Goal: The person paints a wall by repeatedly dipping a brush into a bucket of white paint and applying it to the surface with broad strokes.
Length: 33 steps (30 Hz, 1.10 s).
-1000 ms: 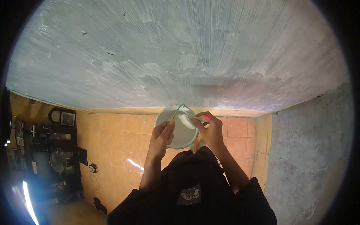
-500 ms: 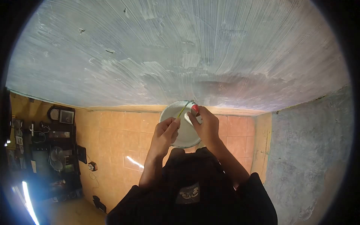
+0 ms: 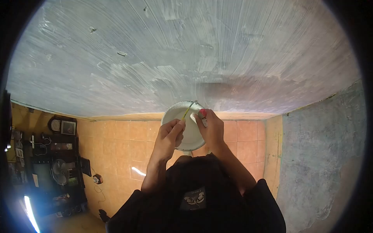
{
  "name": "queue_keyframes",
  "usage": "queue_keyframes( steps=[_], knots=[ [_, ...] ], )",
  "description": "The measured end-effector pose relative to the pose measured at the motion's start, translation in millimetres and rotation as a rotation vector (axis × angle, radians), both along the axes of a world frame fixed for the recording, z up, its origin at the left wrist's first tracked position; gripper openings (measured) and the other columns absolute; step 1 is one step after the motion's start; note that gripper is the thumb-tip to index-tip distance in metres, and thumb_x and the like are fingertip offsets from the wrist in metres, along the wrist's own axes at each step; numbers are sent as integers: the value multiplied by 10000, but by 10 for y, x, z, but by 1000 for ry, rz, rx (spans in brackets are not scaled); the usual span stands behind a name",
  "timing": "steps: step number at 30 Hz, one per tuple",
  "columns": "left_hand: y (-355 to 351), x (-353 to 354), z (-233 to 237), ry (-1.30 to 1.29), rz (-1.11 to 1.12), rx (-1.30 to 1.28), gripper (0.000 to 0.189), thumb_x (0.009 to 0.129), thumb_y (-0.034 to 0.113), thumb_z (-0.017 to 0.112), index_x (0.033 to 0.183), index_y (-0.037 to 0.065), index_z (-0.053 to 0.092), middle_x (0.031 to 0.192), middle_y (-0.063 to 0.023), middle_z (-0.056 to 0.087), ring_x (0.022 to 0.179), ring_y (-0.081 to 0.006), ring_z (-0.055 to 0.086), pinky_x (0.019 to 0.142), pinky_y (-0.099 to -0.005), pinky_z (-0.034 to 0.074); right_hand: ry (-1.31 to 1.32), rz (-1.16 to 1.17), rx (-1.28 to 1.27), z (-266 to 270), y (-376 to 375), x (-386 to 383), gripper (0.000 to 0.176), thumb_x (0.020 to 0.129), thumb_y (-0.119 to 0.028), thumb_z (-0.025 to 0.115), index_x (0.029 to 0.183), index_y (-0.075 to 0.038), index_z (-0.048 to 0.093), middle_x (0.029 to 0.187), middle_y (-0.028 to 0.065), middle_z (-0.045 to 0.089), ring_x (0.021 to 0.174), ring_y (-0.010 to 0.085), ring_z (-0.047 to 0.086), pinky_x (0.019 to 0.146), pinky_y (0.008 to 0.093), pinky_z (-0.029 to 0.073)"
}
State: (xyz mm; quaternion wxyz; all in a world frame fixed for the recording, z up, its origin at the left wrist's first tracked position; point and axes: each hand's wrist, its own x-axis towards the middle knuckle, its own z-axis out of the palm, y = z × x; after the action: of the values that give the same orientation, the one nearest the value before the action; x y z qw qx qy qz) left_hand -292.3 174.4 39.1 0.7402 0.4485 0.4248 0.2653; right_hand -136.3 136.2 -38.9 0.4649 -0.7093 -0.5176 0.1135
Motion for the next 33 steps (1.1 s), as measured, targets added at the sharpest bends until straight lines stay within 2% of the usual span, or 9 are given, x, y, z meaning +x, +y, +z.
queue_keyframes(
  steps=[4, 7, 9, 14, 18, 23, 29, 33],
  knots=[
    [34, -92, 12, -16, 10, -12, 248, 987, 254, 553, 811, 79, 549, 603, 103, 344, 484, 4, 258, 427, -212, 171, -39, 2, -9, -24, 53, -97, 236, 874, -236, 712, 939, -36, 606, 829, 132, 678, 725, 320, 679, 624, 394, 530],
    [52, -144, -8, -27, 11, -15, 246, 987, 254, 554, 818, 76, 554, 604, 104, 345, 485, 7, 259, 427, -210, 171, -55, 14, -14, -37, 79, -140, 234, 875, -235, 709, 941, -36, 607, 834, 137, 681, 725, 325, 678, 628, 396, 530],
    [61, -169, -14, -25, 28, -16, 298, 983, 278, 567, 793, 49, 575, 580, 83, 401, 501, -5, 309, 444, -227, 206, -61, 19, -25, -29, 90, -160, 234, 877, -235, 707, 941, -34, 606, 831, 139, 681, 726, 328, 678, 628, 396, 529],
    [67, -210, -22, -37, 36, -22, 294, 982, 273, 568, 791, 50, 574, 580, 85, 396, 501, -4, 306, 444, -225, 203, -71, 28, -30, -41, 99, -194, 234, 881, -229, 701, 941, -25, 603, 831, 147, 679, 727, 332, 678, 627, 403, 528],
    [63, -217, -4, -25, 50, 5, 247, 982, 262, 561, 818, 78, 555, 600, 108, 338, 482, 6, 255, 428, -215, 164, -21, 52, 44, 125, 53, -207, 194, 859, -144, 720, 927, -16, 591, 815, 140, 666, 687, 305, 667, 609, 367, 524],
    [61, -213, -28, -27, 69, -4, 248, 981, 265, 562, 812, 84, 553, 598, 107, 340, 482, 5, 256, 428, -216, 165, 0, 50, 162, 279, 68, -169, 176, 831, -78, 737, 900, -18, 586, 802, 128, 651, 653, 278, 652, 590, 332, 515],
    [37, -197, -44, -13, 91, 13, 253, 981, 269, 566, 805, 87, 550, 596, 105, 343, 480, 3, 264, 426, -217, 174, -129, 126, 263, 219, 93, -91, 160, 820, -70, 735, 916, -34, 612, 811, 106, 646, 645, 275, 632, 580, 343, 501],
    [-1, -159, -58, -52, 98, 0, 251, 986, 261, 561, 804, 89, 545, 596, 105, 348, 476, 4, 270, 422, -215, 175, -287, 162, 335, 153, 68, -125, 258, 748, -55, 769, 973, -40, 644, 834, 85, 649, 709, 280, 629, 637, 382, 501]
  ],
)
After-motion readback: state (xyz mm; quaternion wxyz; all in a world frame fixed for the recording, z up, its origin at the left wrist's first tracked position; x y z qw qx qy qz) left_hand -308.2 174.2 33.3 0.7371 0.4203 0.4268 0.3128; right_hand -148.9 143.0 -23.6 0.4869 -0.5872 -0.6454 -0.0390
